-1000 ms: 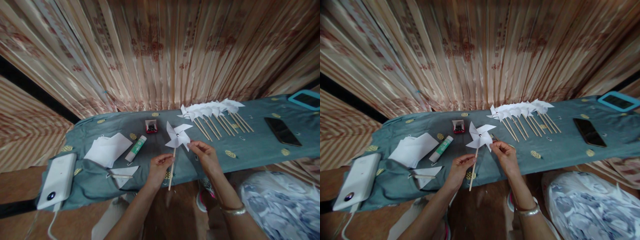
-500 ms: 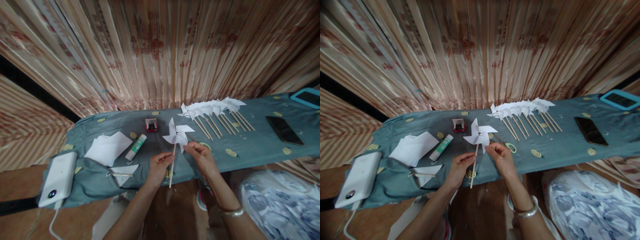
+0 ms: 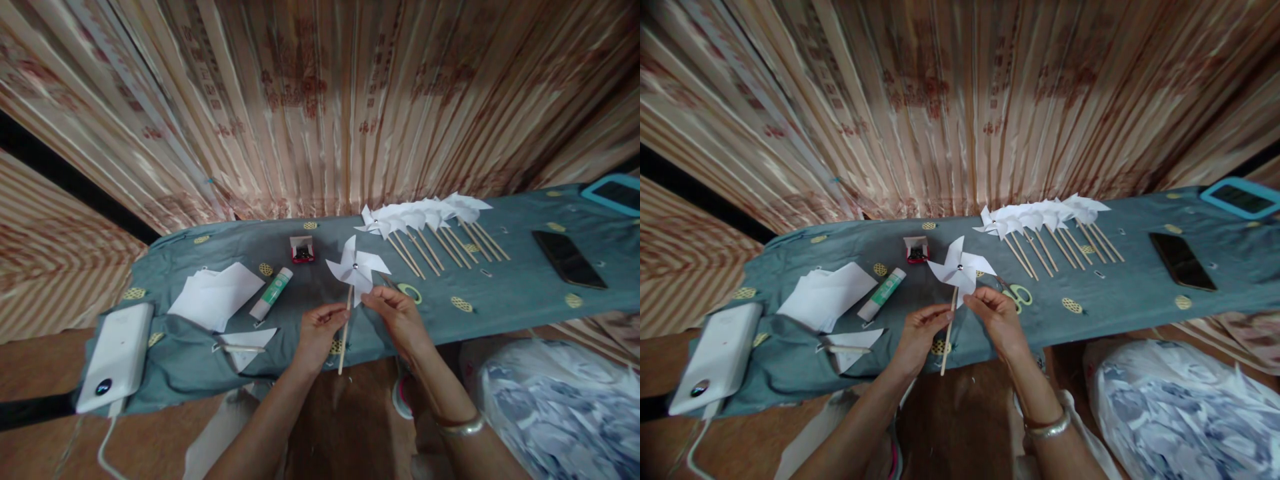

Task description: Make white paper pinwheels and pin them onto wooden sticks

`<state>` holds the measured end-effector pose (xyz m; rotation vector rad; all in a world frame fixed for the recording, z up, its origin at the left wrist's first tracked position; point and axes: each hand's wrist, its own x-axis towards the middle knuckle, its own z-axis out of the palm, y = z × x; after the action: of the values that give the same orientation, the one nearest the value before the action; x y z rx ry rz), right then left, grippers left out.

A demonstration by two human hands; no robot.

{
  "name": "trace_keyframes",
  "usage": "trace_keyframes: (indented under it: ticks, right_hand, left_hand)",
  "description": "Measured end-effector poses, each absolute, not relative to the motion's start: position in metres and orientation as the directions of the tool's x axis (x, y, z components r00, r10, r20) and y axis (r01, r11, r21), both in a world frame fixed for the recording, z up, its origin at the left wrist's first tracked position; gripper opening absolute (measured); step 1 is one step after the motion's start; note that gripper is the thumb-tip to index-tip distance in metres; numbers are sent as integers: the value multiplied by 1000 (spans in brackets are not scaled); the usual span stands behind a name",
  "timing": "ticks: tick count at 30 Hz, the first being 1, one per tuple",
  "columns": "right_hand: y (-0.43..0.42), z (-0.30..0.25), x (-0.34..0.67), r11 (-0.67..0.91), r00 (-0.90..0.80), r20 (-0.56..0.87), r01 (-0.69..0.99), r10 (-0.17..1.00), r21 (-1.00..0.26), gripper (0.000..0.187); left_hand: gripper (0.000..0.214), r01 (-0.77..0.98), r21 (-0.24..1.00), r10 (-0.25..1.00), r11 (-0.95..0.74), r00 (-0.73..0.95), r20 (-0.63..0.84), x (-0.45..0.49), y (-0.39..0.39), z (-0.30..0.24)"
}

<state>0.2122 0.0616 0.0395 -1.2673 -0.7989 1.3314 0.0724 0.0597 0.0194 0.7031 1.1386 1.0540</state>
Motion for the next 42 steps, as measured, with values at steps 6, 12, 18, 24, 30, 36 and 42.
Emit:
trace_keyframes:
  ticks: [6, 12, 18, 24, 30, 36, 42]
  right_hand:
    - [61, 43, 208, -238, 129, -278, -261, 952, -936, 40]
    - [61, 42, 205, -247, 119, -287, -268, 951, -931, 38]
    - [61, 37, 204, -228, 105, -252, -204, 962, -952, 37]
    - [61, 32, 213, -144, 152, -155, -79, 976, -986, 36]
    - [63, 38, 226, -72, 278, -68, 5, 958, -997, 35]
    - [61, 46, 238, -73, 234, -55, 71, 971, -995, 42]
    - [49, 29, 221, -91, -60, -100, 131, 993, -987, 35]
  left_hand:
    - [26, -290, 880, 925, 377, 65, -375, 73, 60, 20]
    - [29, -321, 865, 918, 386, 47, -393, 75, 60, 17]
    - [30, -290, 881, 927, 373, 82, -366, 74, 59, 19]
    - [31, -281, 880, 922, 382, 61, -381, 72, 60, 24]
    - [29, -276, 896, 934, 349, 30, -355, 69, 62, 24]
    - [31, -312, 879, 929, 360, 28, -370, 69, 65, 18]
    - [34, -368, 861, 931, 351, 39, -363, 71, 66, 20]
